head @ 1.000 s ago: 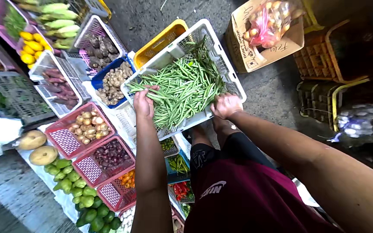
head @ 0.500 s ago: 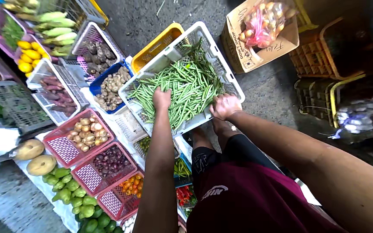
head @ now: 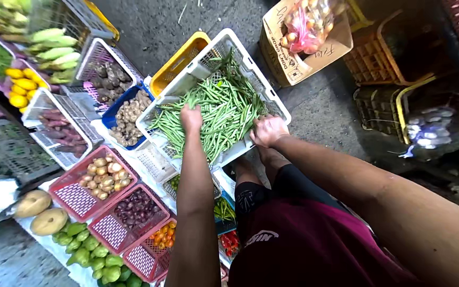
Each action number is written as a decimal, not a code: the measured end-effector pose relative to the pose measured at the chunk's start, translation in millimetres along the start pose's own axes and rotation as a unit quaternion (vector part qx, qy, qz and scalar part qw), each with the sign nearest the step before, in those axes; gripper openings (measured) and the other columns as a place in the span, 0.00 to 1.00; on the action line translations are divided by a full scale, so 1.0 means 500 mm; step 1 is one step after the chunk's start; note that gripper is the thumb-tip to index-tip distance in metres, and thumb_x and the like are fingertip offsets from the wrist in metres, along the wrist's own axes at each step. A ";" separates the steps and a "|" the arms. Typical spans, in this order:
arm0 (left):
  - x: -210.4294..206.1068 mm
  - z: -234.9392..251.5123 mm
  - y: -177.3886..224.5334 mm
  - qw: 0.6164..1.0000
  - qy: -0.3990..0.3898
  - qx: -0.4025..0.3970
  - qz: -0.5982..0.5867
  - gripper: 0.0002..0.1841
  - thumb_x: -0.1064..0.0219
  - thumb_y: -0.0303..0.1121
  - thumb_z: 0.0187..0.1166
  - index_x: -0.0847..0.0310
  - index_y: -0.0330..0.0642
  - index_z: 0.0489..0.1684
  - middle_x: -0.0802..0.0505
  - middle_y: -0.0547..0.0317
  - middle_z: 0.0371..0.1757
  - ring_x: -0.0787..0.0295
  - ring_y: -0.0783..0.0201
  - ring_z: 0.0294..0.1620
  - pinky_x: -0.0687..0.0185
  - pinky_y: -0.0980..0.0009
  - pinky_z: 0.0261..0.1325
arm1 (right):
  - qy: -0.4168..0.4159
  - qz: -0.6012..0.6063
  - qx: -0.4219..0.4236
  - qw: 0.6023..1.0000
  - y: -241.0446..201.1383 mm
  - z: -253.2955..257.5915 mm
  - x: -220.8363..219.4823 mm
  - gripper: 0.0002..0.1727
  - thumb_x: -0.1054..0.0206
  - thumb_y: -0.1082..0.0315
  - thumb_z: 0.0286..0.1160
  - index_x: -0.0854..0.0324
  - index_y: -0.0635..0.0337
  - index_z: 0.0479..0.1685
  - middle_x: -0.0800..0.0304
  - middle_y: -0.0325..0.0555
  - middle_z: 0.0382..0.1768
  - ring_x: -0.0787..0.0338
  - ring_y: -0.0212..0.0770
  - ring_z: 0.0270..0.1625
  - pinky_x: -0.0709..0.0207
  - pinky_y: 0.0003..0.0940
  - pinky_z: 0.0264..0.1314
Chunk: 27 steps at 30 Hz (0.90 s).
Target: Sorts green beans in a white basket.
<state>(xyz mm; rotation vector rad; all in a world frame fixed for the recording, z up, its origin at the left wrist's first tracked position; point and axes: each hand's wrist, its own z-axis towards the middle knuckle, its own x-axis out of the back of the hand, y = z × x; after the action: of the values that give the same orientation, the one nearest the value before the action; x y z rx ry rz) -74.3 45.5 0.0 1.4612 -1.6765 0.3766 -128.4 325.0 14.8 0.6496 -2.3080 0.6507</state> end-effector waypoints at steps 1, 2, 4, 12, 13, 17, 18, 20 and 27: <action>0.019 -0.001 0.003 0.999 0.026 0.003 -0.046 0.18 0.33 0.46 0.80 0.12 0.40 0.54 0.06 0.44 0.46 0.09 0.46 0.52 0.16 0.37 0.58 | 0.003 0.002 0.001 1.000 0.003 0.002 0.001 0.29 0.47 0.40 0.75 0.12 0.55 0.51 0.08 0.53 0.53 0.11 0.58 0.63 0.20 0.60 0.59; 0.036 -0.008 0.001 0.996 0.036 0.006 -0.078 0.18 0.34 0.46 0.80 0.13 0.39 0.50 0.08 0.46 0.42 0.10 0.49 0.47 0.17 0.41 0.54 | 0.003 0.004 0.003 1.000 0.003 0.001 -0.002 0.29 0.47 0.40 0.75 0.12 0.55 0.51 0.08 0.53 0.53 0.11 0.58 0.63 0.20 0.60 0.59; 0.058 -0.024 0.000 0.996 -0.009 -0.007 -0.091 0.18 0.33 0.44 0.79 0.15 0.36 0.51 0.08 0.47 0.39 0.09 0.52 0.40 0.14 0.45 0.49 | 0.003 0.007 0.006 1.000 0.002 -0.001 -0.004 0.29 0.47 0.40 0.75 0.12 0.55 0.50 0.08 0.53 0.52 0.11 0.58 0.62 0.20 0.61 0.58; -0.029 -0.057 0.049 0.957 -0.172 -0.133 0.193 0.31 0.26 0.50 0.75 0.20 0.47 0.76 0.07 0.42 0.61 0.10 0.42 0.64 0.18 0.35 0.67 | 0.001 0.007 0.005 1.000 -0.001 -0.004 0.004 0.29 0.48 0.40 0.75 0.12 0.54 0.50 0.08 0.52 0.51 0.11 0.57 0.61 0.20 0.59 0.59; -0.039 -0.056 0.055 0.950 -0.167 -0.136 0.226 0.33 0.24 0.54 0.72 0.20 0.49 0.76 0.07 0.44 0.61 0.10 0.42 0.64 0.17 0.35 0.66 | 0.003 0.007 0.006 1.000 0.001 -0.003 0.003 0.29 0.48 0.40 0.75 0.12 0.54 0.50 0.08 0.52 0.51 0.11 0.57 0.61 0.20 0.59 0.58; -0.063 -0.053 0.061 0.904 -0.199 -0.133 0.354 0.39 0.20 0.55 0.65 0.22 0.49 0.78 0.08 0.43 0.63 0.12 0.39 0.66 0.17 0.34 0.64 | 0.010 0.004 0.008 1.000 -0.001 -0.006 0.000 0.29 0.47 0.41 0.75 0.12 0.54 0.50 0.08 0.51 0.51 0.11 0.57 0.61 0.20 0.59 0.59; -0.063 -0.052 0.062 0.897 -0.207 -0.130 0.369 0.37 0.21 0.54 0.66 0.21 0.50 0.77 0.08 0.43 0.62 0.11 0.39 0.65 0.17 0.34 0.63 | 0.009 0.005 0.008 1.000 -0.002 -0.006 0.001 0.29 0.47 0.41 0.75 0.12 0.54 0.51 0.08 0.53 0.52 0.11 0.58 0.62 0.20 0.60 0.59; -0.055 -0.053 0.064 0.893 -0.221 -0.125 0.371 0.32 0.22 0.54 0.67 0.16 0.52 0.73 0.07 0.44 0.60 0.11 0.41 0.65 0.17 0.34 0.63 | 0.013 0.005 0.005 1.000 -0.002 -0.006 0.002 0.29 0.46 0.41 0.75 0.12 0.55 0.52 0.08 0.53 0.53 0.11 0.58 0.63 0.19 0.59 0.59; 0.078 -0.064 -0.049 0.975 -0.191 -0.106 -0.036 0.22 0.20 0.39 0.65 0.11 0.41 0.57 0.04 0.49 0.49 0.06 0.55 0.53 0.11 0.45 0.60 | 0.050 -0.001 0.001 0.999 0.000 -0.004 -0.014 0.29 0.43 0.40 0.74 0.11 0.55 0.52 0.07 0.52 0.52 0.10 0.57 0.62 0.18 0.59 0.58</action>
<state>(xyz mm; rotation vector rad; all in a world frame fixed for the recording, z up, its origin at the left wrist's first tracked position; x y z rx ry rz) -37.2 35.8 40.7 1.4938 -1.8876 -0.1321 -123.0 328.1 11.1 0.6058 -2.2150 0.6694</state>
